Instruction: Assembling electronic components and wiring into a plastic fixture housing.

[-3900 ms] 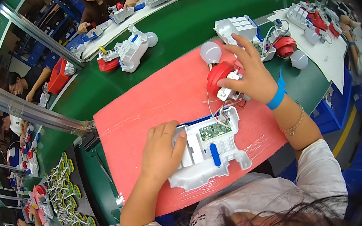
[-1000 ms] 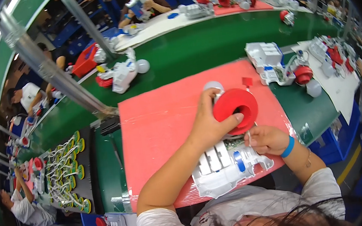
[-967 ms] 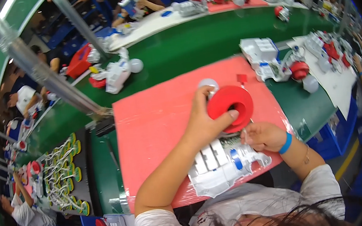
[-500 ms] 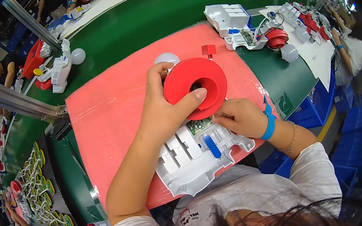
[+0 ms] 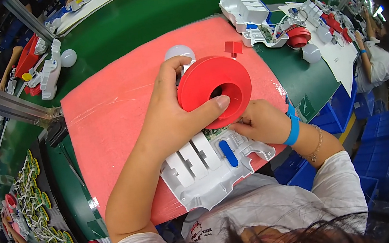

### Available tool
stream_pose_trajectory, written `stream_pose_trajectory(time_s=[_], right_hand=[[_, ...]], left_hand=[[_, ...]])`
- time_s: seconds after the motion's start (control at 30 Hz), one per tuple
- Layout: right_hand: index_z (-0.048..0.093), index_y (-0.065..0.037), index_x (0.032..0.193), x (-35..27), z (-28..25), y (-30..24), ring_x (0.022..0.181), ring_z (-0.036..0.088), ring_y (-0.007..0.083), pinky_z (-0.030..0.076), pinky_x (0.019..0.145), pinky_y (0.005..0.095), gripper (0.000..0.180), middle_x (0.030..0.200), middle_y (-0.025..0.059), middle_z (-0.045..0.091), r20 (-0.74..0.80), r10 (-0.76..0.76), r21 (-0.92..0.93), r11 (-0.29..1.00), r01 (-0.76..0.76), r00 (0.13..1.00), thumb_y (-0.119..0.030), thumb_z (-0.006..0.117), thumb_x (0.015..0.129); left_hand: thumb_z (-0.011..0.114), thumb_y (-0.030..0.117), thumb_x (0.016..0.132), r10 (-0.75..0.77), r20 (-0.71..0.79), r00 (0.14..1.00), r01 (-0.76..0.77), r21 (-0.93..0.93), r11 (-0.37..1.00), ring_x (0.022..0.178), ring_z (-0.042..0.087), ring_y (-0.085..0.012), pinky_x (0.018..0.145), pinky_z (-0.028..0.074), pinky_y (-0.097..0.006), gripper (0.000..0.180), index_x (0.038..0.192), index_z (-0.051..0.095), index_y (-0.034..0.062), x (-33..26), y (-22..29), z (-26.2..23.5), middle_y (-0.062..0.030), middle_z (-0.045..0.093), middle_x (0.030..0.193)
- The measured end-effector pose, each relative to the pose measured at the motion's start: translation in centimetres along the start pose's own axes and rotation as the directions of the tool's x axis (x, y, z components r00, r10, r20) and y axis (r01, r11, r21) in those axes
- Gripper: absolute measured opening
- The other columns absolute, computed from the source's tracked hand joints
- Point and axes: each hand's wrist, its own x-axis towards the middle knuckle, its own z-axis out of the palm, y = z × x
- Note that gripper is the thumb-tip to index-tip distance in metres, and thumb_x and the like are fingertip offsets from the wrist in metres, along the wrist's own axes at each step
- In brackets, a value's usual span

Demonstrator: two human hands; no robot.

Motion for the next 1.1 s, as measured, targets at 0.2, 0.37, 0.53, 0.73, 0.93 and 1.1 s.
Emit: stream_pose_trajectory(time_s=[0.2, 0.37, 0.53, 0.73, 0.93, 1.1], right_hand=[[0.057, -0.002, 0.082, 0.0, -0.1, 0.2, 0.072, 0.058, 0.0310, 0.046, 0.064, 0.0392, 0.013, 0.077, 0.0140, 0.060, 0.041, -0.070, -0.133, 0.988, 0.075, 0.997, -0.012, 0.059, 0.076], [0.057, -0.004, 0.093, -0.3, 0.1, -0.8, 0.073, 0.058, 0.0312, 0.047, 0.064, 0.0396, 0.018, 0.082, 0.0136, 0.059, 0.018, -0.142, -0.241, 0.960, 0.142, 0.990, -0.015, 0.057, 0.078], [0.057, -0.006, 0.097, -0.8, 0.0, -1.3, 0.074, 0.059, 0.0300, 0.049, 0.067, 0.0377, 0.022, 0.083, 0.0121, 0.059, -0.041, -0.132, -0.297, 0.948, 0.114, 0.990, -0.016, 0.058, 0.078], [0.057, -0.005, 0.103, -2.5, -1.3, -1.9, 0.078, 0.059, 0.0268, 0.049, 0.069, 0.0344, 0.030, 0.093, 0.0086, 0.059, -0.115, -0.330, -0.330, 0.902, 0.277, 0.937, -0.019, 0.061, 0.077], [0.058, -0.007, 0.106, -2.7, -0.6, -1.8, 0.087, 0.056, 0.0253, 0.047, 0.072, 0.0332, 0.031, 0.102, 0.0091, 0.055, -0.021, -0.214, -0.342, 0.919, 0.194, 0.977, -0.016, 0.060, 0.077], [0.061, -0.007, 0.102, -2.4, -0.7, -2.0, 0.083, 0.055, 0.0247, 0.047, 0.071, 0.0329, 0.027, 0.097, 0.0091, 0.052, 0.016, -0.187, -0.343, 0.922, 0.181, 0.982, -0.015, 0.059, 0.076]], left_hand=[[0.072, 0.026, 0.065, -0.007, 0.011, 1.000, 0.006, 0.053, 0.999, 0.100, 0.050, -0.0227, 0.083, 0.044, -0.033, 0.069, 0.120, 0.036, 0.0042, -0.1, 0.1, -0.1, -0.0150, 0.046, 0.111], [0.075, 0.034, 0.063, 0.009, 0.006, 1.000, -0.009, 0.052, 0.999, 0.098, 0.051, -0.0265, 0.082, 0.044, -0.034, 0.075, 0.119, 0.037, 0.0007, -0.2, -0.4, 0.1, -0.0193, 0.046, 0.109], [0.074, 0.033, 0.065, 0.002, -0.018, 1.000, -0.001, 0.071, 0.998, 0.099, 0.051, -0.0258, 0.082, 0.044, -0.035, 0.073, 0.118, 0.037, -0.0007, -0.2, -0.9, 0.0, -0.0203, 0.046, 0.109], [0.073, 0.029, 0.067, -0.028, -0.017, 0.999, 0.028, -0.026, 0.999, 0.096, 0.053, -0.0243, 0.081, 0.045, -0.034, 0.069, 0.118, 0.036, -0.0011, -0.4, -0.3, 0.3, -0.0198, 0.047, 0.107], [0.073, 0.033, 0.066, 0.021, -0.008, 1.000, -0.021, 0.051, 0.999, 0.097, 0.052, -0.0259, 0.081, 0.045, -0.034, 0.071, 0.118, 0.037, -0.0008, -0.4, -0.7, 0.5, -0.0202, 0.046, 0.108], [0.073, 0.036, 0.065, 0.023, -0.011, 1.000, -0.022, 0.100, 0.995, 0.097, 0.052, -0.0264, 0.081, 0.045, -0.035, 0.074, 0.118, 0.037, -0.0008, -0.5, -0.5, 0.6, -0.0208, 0.046, 0.109]])
